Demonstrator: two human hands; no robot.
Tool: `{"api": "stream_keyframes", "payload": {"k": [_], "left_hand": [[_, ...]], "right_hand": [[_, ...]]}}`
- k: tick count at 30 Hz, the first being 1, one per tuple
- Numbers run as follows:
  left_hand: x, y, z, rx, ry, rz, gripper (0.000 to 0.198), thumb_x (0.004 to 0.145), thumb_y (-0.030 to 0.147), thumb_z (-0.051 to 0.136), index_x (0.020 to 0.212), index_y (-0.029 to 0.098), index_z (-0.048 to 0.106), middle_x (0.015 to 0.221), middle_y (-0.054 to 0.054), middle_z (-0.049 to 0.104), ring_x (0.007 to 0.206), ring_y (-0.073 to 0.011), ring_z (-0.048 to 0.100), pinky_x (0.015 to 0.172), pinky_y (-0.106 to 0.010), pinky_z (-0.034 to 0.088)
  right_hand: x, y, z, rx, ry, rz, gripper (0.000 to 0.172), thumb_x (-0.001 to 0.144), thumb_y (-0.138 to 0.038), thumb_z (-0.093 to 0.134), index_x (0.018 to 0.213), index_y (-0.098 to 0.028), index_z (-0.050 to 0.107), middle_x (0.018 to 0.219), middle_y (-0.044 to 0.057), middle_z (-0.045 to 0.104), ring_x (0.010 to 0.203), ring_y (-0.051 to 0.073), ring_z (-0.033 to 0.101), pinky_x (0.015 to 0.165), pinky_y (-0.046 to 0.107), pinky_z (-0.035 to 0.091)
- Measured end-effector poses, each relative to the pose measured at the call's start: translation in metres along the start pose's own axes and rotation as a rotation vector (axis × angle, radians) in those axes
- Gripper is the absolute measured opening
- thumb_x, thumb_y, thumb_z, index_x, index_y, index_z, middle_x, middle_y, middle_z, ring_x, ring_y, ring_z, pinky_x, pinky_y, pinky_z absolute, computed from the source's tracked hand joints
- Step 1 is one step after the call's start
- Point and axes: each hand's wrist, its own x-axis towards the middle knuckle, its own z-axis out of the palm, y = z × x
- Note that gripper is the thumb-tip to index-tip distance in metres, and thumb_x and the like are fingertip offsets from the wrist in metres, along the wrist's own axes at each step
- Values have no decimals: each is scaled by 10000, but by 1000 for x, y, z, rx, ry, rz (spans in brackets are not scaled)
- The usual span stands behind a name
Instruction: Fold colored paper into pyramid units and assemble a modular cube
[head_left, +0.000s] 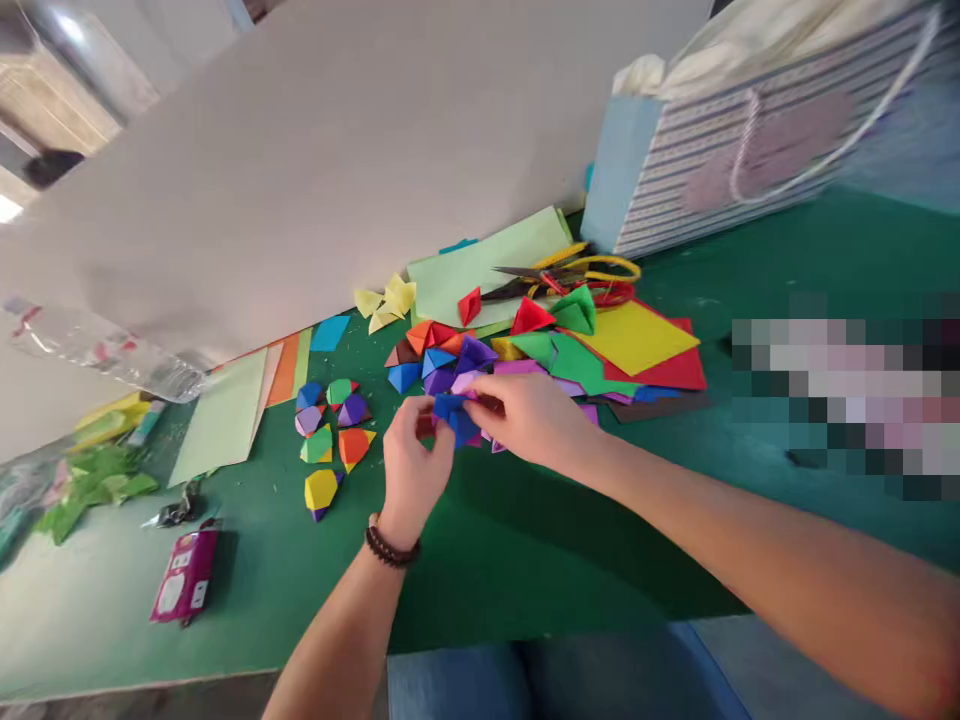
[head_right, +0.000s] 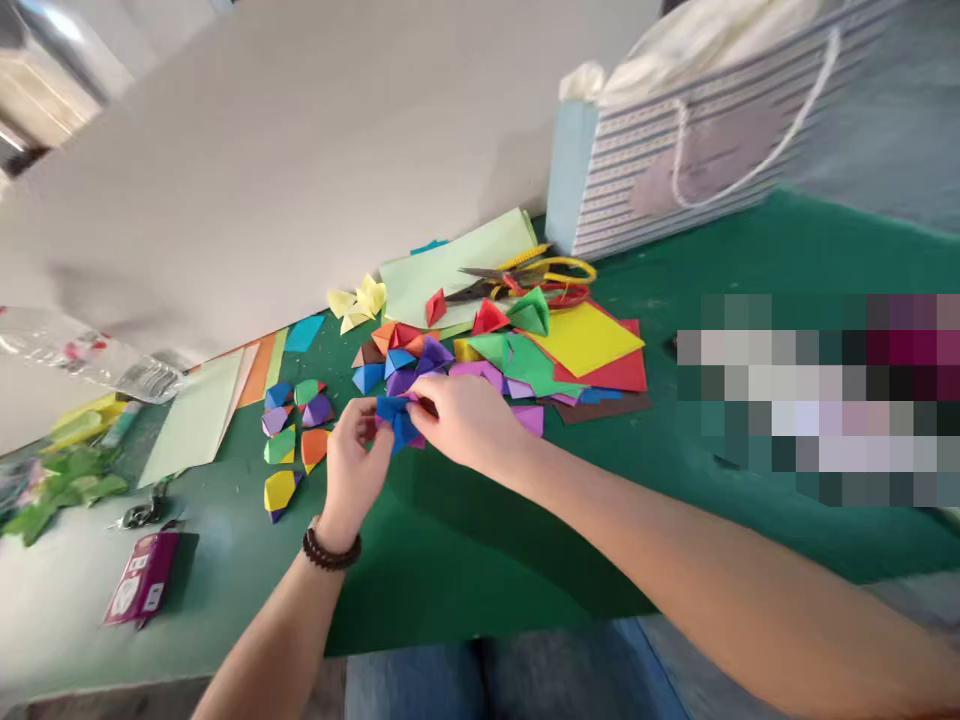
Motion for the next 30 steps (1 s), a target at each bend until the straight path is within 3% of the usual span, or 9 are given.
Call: {"api": "stream_keyframes", "payload": {"k": [3, 7, 13, 16, 20, 23, 26, 30], "left_hand": [[-1, 0, 0, 7, -43, -33, 121, 835, 200, 539, 941, 178, 592, 776, 2, 596, 669, -115, 559, 624, -215, 444], [0, 1, -1, 60, -82, -51, 160, 865, 289, 550, 743, 186, 539, 637, 34, 490, 576, -100, 464, 533, -207, 350], [-1, 5, -3, 101, -19, -57, 253, 875, 289, 528, 665, 194, 424, 583, 59, 385, 530, -86, 374, 508, -209, 290], [-2, 5, -2, 116, -17, -67, 241, 875, 289, 530, 676, 194, 432, 578, 62, 382, 528, -87, 376, 511, -208, 294], [-2, 3, 0, 129, -42, -52, 72, 861, 242, 532, 819, 189, 559, 632, 46, 483, 553, -95, 442, 539, -209, 349], [-1, 2, 1, 136, -40, -14, 104, 848, 221, 558, 919, 179, 623, 752, 7, 609, 580, -97, 492, 564, -216, 394], [-1, 2, 2, 139, -33, 24, 106, 845, 225, 588, 904, 177, 661, 838, -19, 672, 589, -97, 509, 570, -222, 411], [-1, 3, 0, 119, -24, 37, 91, 836, 195, 593, 847, 178, 682, 803, -17, 686, 630, -112, 547, 580, -223, 413]], "right_hand": [[-4, 0, 0, -74, -25, -46, 135, 888, -193, 557, 825, -166, 673, 606, 11, 608, 553, 139, 525, 526, 255, 284], [-5, 1, 0, -96, -51, -61, 208, 889, -216, 549, 697, -177, 618, 597, 20, 609, 526, 142, 511, 502, 272, 265], [-2, 4, -2, 244, -31, 45, 130, 860, -252, 589, 923, -196, 688, 860, 47, 751, 740, 182, 682, 612, 268, 457], [0, 5, -3, 287, -51, 84, 126, 854, -250, 586, 891, -199, 695, 831, 38, 756, 752, 190, 696, 649, 281, 489], [0, 5, -4, 198, -46, 63, 125, 860, -244, 586, 851, -196, 702, 764, 24, 745, 678, 177, 674, 604, 275, 461], [-1, 5, -3, 124, -34, 28, 123, 861, -232, 597, 846, -192, 712, 729, 20, 734, 622, 162, 648, 556, 262, 418], [-2, 4, -2, 69, -26, -6, 107, 847, -204, 619, 836, -185, 724, 700, 22, 729, 622, 166, 648, 550, 260, 401], [-3, 4, -1, 73, -25, -26, 96, 837, -207, 642, 855, -186, 734, 722, 24, 742, 661, 175, 671, 571, 258, 415]]}}
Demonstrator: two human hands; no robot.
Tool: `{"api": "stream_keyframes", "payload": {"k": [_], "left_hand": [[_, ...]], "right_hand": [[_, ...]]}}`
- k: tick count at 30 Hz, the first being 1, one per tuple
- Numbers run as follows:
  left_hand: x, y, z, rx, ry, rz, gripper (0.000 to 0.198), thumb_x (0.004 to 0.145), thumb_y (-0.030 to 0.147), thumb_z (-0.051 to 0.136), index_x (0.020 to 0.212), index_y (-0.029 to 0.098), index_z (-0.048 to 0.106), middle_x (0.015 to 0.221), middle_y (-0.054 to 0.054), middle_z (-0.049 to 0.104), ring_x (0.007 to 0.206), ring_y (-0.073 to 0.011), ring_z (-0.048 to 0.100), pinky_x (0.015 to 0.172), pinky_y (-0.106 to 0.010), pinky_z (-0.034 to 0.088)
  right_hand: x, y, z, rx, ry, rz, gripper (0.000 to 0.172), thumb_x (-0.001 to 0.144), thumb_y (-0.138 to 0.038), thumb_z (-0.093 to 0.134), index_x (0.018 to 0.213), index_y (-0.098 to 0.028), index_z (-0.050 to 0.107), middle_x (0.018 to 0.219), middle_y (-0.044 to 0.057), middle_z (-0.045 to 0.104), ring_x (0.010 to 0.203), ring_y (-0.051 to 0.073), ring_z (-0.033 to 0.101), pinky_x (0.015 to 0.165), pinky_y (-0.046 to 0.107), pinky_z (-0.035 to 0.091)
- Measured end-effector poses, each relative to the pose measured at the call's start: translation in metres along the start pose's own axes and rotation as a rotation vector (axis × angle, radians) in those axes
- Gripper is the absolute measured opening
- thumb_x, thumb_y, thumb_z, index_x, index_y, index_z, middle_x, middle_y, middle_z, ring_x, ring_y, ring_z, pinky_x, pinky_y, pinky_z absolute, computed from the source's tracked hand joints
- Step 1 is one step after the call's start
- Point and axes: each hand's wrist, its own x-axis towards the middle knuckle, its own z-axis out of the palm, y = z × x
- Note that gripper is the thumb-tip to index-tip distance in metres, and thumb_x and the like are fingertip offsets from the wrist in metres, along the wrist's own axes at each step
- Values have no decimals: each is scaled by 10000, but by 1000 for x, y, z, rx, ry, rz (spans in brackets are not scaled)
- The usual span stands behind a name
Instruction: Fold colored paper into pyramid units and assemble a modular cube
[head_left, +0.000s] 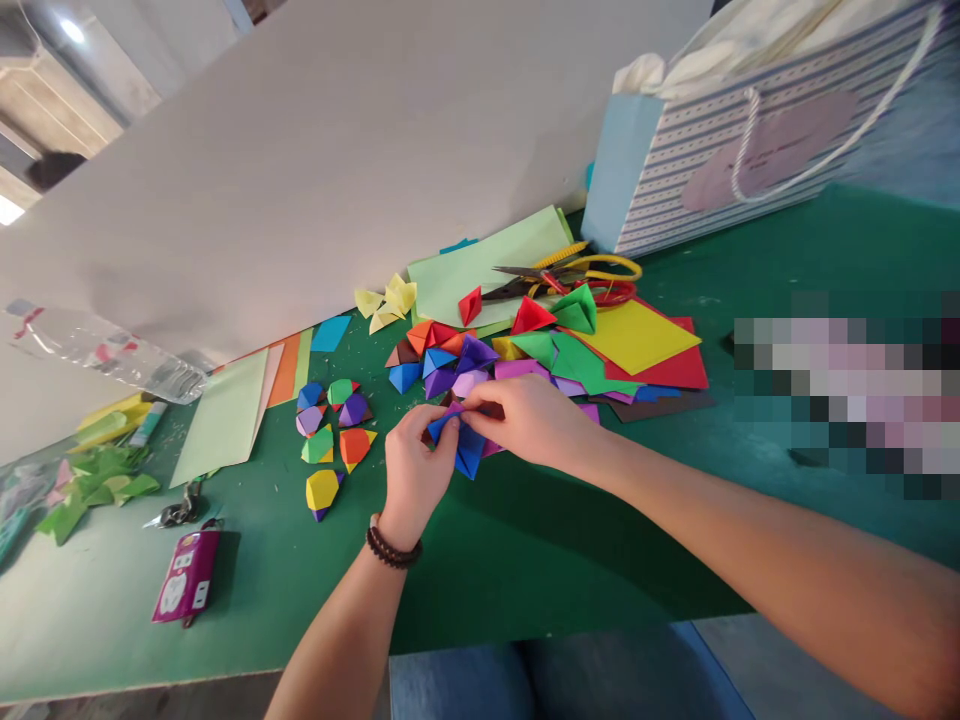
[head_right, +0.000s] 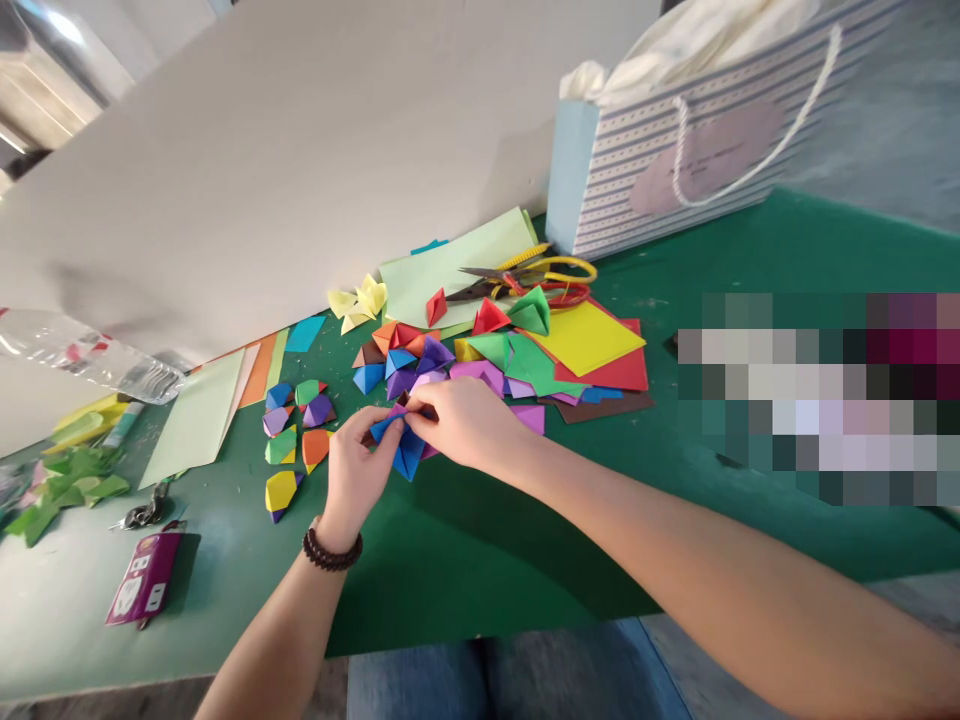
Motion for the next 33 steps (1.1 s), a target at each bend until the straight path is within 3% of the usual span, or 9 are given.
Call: {"api": "stream_keyframes", "payload": {"k": [8, 14, 22, 33], "left_hand": [[0, 2, -2, -100, -7, -23, 100, 831, 197, 604, 758, 187, 672, 729, 7, 640, 658, -112, 557, 551, -211, 386], [1, 1, -2, -121, -31, -90, 95, 828, 235, 604, 777, 179, 662, 698, 23, 608, 582, -94, 486, 536, -209, 372], [0, 3, -5, -72, -38, -75, 103, 834, 234, 571, 778, 181, 640, 706, 16, 616, 608, -105, 509, 554, -210, 384], [2, 1, -7, -177, -75, -60, 107, 857, 260, 585, 821, 194, 661, 759, 8, 645, 664, -112, 553, 564, -209, 405]], "right_hand": [[-1, -1, 1, 22, 6, -29, 69, 840, -172, 635, 831, -180, 703, 766, 32, 745, 656, 166, 676, 570, 252, 417], [-1, 2, 2, 118, 8, -70, 162, 854, -129, 585, 978, -207, 656, 836, 13, 747, 743, 167, 694, 619, 245, 446], [-2, 2, 2, 167, 19, -109, 142, 860, -141, 554, 951, -206, 642, 862, 31, 742, 753, 166, 685, 629, 246, 452], [-1, 3, -1, 270, 21, -206, 131, 859, -131, 527, 890, -218, 620, 842, 19, 708, 738, 147, 640, 633, 242, 455]]}}
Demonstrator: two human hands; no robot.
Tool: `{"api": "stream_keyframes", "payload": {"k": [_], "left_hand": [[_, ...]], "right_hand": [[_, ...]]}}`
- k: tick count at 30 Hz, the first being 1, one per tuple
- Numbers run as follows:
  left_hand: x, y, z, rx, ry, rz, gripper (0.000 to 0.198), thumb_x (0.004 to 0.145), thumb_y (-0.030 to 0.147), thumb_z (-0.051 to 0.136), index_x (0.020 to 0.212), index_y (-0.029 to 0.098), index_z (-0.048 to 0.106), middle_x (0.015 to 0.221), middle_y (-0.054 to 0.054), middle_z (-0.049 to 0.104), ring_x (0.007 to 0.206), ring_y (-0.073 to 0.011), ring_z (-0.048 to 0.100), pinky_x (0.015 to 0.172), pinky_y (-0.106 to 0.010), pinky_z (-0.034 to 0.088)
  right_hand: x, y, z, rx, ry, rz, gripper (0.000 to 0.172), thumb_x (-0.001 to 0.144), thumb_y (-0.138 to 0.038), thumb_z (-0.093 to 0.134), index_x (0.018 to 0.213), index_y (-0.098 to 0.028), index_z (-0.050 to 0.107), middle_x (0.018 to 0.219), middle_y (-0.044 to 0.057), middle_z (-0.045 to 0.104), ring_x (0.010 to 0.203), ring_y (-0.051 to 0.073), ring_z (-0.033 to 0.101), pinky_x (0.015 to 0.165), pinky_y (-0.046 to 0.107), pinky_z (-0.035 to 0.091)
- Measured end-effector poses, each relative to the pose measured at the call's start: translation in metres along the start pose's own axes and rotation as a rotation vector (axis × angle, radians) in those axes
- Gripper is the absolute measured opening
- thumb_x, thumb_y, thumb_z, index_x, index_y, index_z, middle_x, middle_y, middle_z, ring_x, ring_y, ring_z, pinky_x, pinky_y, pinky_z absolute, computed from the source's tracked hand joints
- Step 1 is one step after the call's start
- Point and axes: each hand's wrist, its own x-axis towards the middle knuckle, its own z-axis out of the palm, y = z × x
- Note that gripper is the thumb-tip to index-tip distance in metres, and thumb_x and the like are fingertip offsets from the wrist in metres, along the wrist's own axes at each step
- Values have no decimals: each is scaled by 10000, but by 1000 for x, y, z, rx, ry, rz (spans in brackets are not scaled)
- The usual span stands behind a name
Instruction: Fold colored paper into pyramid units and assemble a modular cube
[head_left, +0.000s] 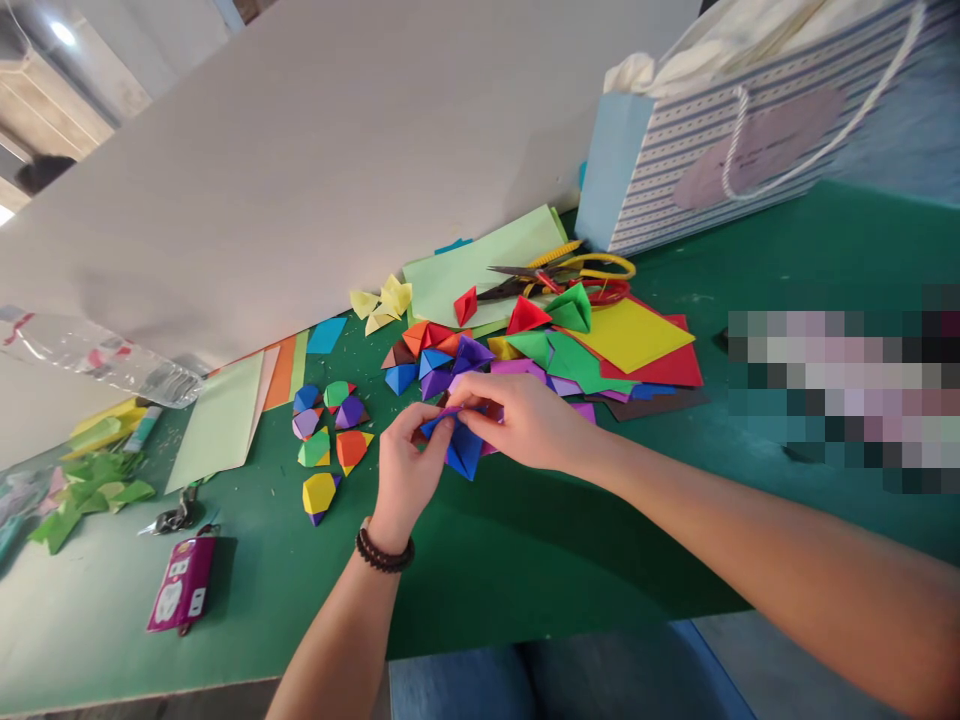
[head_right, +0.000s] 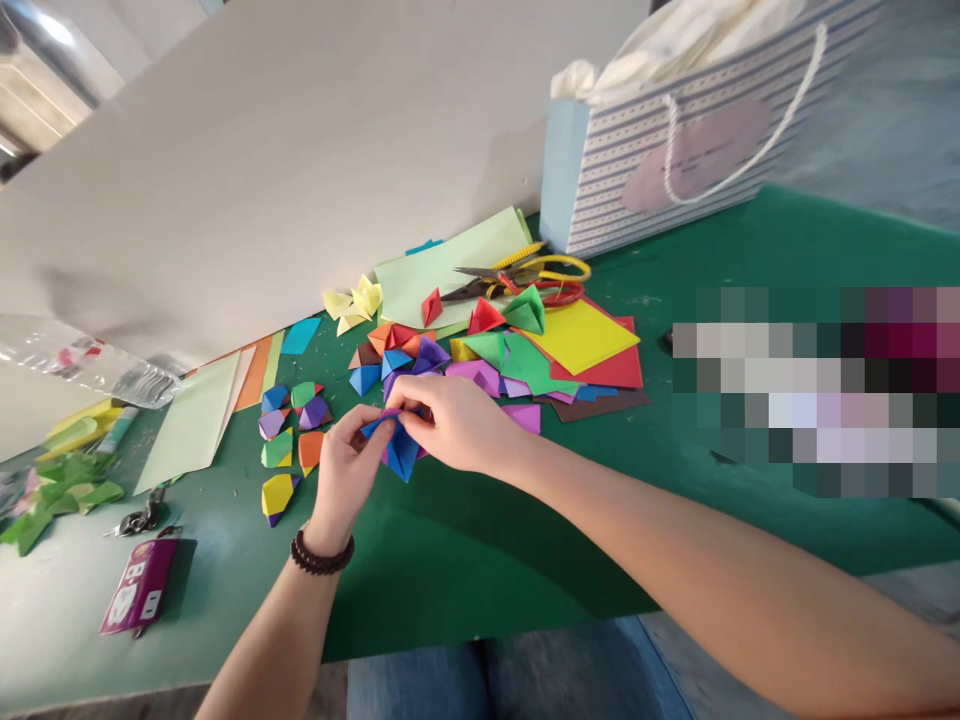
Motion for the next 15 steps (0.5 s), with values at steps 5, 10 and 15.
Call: {"api": "stream_keyframes", "payload": {"k": [5, 10, 15], "left_hand": [[-1, -3, 1, -45, 9, -2, 127, 864, 288, 599, 829, 195, 678, 734, 16, 630, 646, -107, 517, 574, -212, 402], [-2, -2, 3, -94, 21, -57, 101, 841, 258, 608, 832, 202, 691, 764, 17, 657, 649, -108, 533, 580, -211, 411], [-3, 1, 4, -4, 39, -20, 105, 852, 224, 588, 833, 208, 690, 758, 14, 679, 640, -119, 555, 573, -223, 420]], "right_hand": [[0, -1, -1, 57, -28, 9, 120, 873, -132, 504, 871, -206, 598, 805, 12, 667, 692, 132, 597, 607, 236, 436], [0, 0, -2, -71, -37, -83, 166, 886, -109, 470, 828, -192, 602, 772, 16, 629, 677, 128, 557, 592, 236, 389], [-1, -2, -8, -201, -101, -125, 169, 914, -163, 475, 863, -198, 633, 796, 38, 663, 724, 156, 584, 611, 258, 391]]}}
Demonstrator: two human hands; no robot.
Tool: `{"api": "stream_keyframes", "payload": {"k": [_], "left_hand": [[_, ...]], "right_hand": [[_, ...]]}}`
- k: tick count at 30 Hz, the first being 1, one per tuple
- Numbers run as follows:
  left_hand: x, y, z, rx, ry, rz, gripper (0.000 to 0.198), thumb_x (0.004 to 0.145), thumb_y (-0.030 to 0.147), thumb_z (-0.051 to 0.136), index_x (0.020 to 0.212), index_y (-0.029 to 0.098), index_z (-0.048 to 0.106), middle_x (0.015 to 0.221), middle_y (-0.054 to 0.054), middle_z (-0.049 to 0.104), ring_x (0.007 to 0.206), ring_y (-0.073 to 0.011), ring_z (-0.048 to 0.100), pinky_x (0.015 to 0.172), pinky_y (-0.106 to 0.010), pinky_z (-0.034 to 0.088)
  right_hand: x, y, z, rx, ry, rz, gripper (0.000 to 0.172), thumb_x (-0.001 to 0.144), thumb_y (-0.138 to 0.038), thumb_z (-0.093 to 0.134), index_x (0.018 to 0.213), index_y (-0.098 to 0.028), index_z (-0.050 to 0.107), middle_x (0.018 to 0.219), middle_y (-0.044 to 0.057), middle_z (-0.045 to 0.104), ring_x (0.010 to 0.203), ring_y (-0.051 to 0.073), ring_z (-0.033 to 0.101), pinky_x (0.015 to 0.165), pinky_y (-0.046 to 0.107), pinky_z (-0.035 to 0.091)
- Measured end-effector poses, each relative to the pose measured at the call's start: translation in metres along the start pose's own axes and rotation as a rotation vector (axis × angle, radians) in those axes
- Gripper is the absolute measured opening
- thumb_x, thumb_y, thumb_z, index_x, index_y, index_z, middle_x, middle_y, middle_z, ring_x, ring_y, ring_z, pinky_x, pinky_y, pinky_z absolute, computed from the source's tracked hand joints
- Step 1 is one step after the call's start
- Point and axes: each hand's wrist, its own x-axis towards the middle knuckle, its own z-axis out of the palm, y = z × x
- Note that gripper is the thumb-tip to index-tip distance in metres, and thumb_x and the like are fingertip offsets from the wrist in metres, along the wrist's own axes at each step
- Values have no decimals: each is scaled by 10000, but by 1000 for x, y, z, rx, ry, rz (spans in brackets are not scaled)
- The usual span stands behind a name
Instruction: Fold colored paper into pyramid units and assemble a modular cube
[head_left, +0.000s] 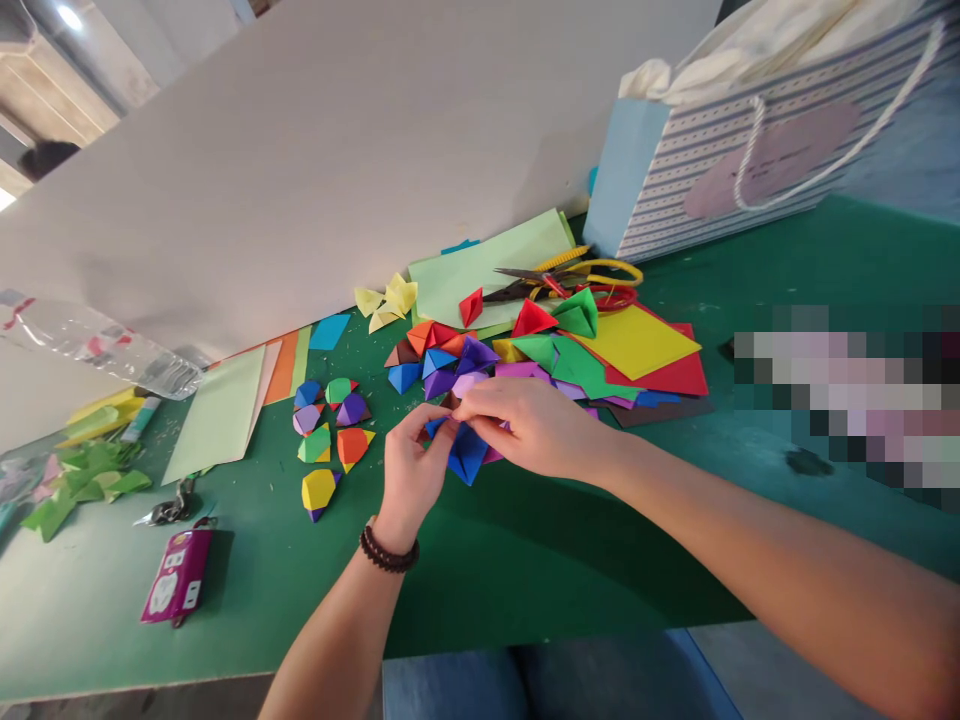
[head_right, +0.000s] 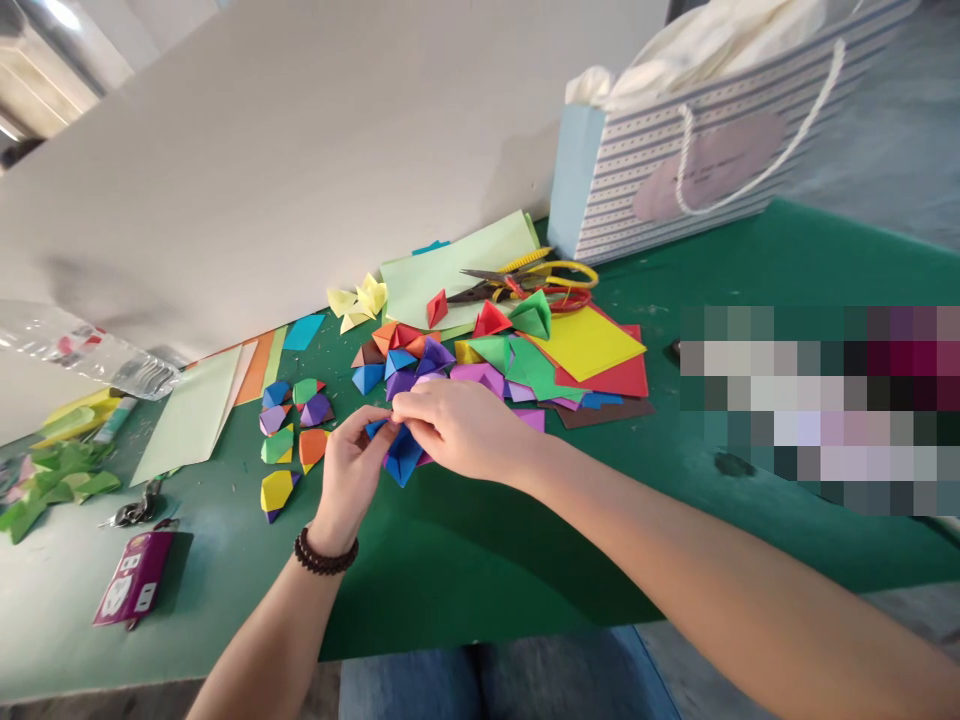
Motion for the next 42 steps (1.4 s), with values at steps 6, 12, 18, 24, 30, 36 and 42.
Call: {"api": "stream_keyframes", "payload": {"k": [6, 12, 18, 24, 30, 36, 42], "left_hand": [[-5, 1, 1, 142, 55, 324, 131, 891, 170, 545, 854, 202, 666, 877, -52, 720, 856, -180, 653, 788, -301, 514], [-9, 2, 4, 188, 59, 370, 156, 907, 177, 526, 860, 210, 671, 861, -58, 715, 842, -181, 657, 768, -298, 524], [-8, -1, 8, 155, 20, 251, 157, 858, 145, 544, 845, 206, 688, 833, -41, 717, 785, -167, 651, 649, -247, 490], [-4, -1, 10, 54, -54, 85, 130, 818, 149, 574, 836, 183, 698, 809, -20, 715, 667, -130, 604, 532, -207, 407], [-1, 1, 7, -52, -169, -8, 190, 786, 118, 527, 866, 174, 690, 805, -8, 688, 624, -108, 552, 566, -211, 428], [2, 1, 7, -162, -197, 7, 199, 865, 219, 494, 728, 162, 626, 731, -1, 615, 667, -112, 525, 600, -218, 400], [2, 3, 6, -29, -173, 41, 190, 891, 220, 496, 753, 165, 614, 713, 10, 599, 642, -110, 500, 570, -217, 366]], "right_hand": [[4, 5, -8, 410, -102, 337, 225, 911, -409, 539, 841, -213, 625, 788, 6, 657, 696, 141, 612, 605, 253, 477], [0, 9, -11, 397, -247, 413, 278, 889, -495, 549, 899, -222, 602, 869, 23, 667, 813, 174, 656, 694, 290, 526], [-4, -2, -13, 56, -255, 365, 207, 943, -407, 497, 896, -231, 596, 743, -4, 649, 622, 142, 593, 548, 249, 417], [-6, -6, -11, -241, -228, 334, 222, 935, -368, 521, 764, -230, 553, 579, -18, 558, 512, 141, 505, 490, 267, 276], [-7, -4, -9, -423, -218, 240, 197, 938, -326, 485, 810, -216, 586, 598, 11, 590, 530, 166, 513, 515, 287, 249], [-7, -5, -7, -512, -195, 172, 221, 950, -322, 459, 816, -197, 583, 631, 37, 605, 579, 178, 532, 528, 299, 230], [-6, -7, -10, -295, -243, 247, 220, 939, -302, 453, 738, -213, 467, 584, -19, 498, 496, 123, 411, 502, 273, 225]]}}
